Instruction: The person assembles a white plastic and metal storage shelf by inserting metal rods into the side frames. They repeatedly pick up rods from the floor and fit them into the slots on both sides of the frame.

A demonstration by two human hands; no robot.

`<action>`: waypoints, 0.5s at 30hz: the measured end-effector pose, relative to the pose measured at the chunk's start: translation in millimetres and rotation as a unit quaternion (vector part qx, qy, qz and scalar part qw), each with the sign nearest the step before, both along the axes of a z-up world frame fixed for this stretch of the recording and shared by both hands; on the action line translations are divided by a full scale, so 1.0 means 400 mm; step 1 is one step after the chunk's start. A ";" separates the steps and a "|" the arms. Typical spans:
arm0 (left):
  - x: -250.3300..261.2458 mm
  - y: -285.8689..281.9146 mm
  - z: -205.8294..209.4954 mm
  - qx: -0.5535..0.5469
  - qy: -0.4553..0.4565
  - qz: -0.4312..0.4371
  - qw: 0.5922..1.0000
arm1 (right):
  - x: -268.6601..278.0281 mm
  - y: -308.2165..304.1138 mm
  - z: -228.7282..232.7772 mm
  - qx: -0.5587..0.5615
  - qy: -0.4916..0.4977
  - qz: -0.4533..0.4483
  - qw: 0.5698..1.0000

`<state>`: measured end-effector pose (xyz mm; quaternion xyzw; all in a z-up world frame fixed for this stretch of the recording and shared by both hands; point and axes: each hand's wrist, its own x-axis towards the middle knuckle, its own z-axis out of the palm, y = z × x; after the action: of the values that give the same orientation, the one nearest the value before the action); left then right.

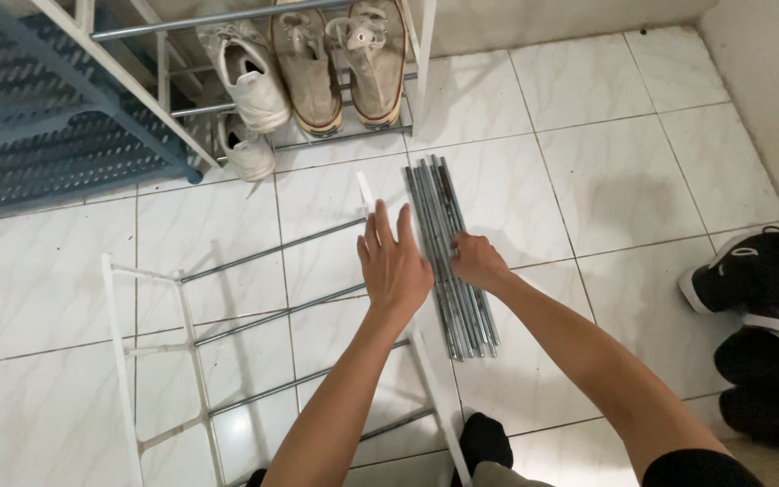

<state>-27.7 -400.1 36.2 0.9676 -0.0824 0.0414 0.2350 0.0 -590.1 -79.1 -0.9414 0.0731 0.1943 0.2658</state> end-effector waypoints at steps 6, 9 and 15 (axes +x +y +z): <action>-0.021 0.074 0.034 -0.052 0.144 0.085 0.985 | 0.053 0.089 -0.017 0.083 -0.086 0.059 0.991; -0.007 0.100 0.042 -0.058 0.236 0.067 0.968 | 0.064 0.125 -0.007 0.098 -0.044 0.075 0.991; 0.035 0.136 0.084 -0.056 0.219 0.089 0.970 | 0.088 0.187 0.024 0.074 0.014 0.102 0.992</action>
<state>-13.6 -345.6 69.9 0.9419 0.0599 -0.1462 0.2963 35.3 -515.1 -69.5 -0.9191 -0.0338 0.2381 0.3122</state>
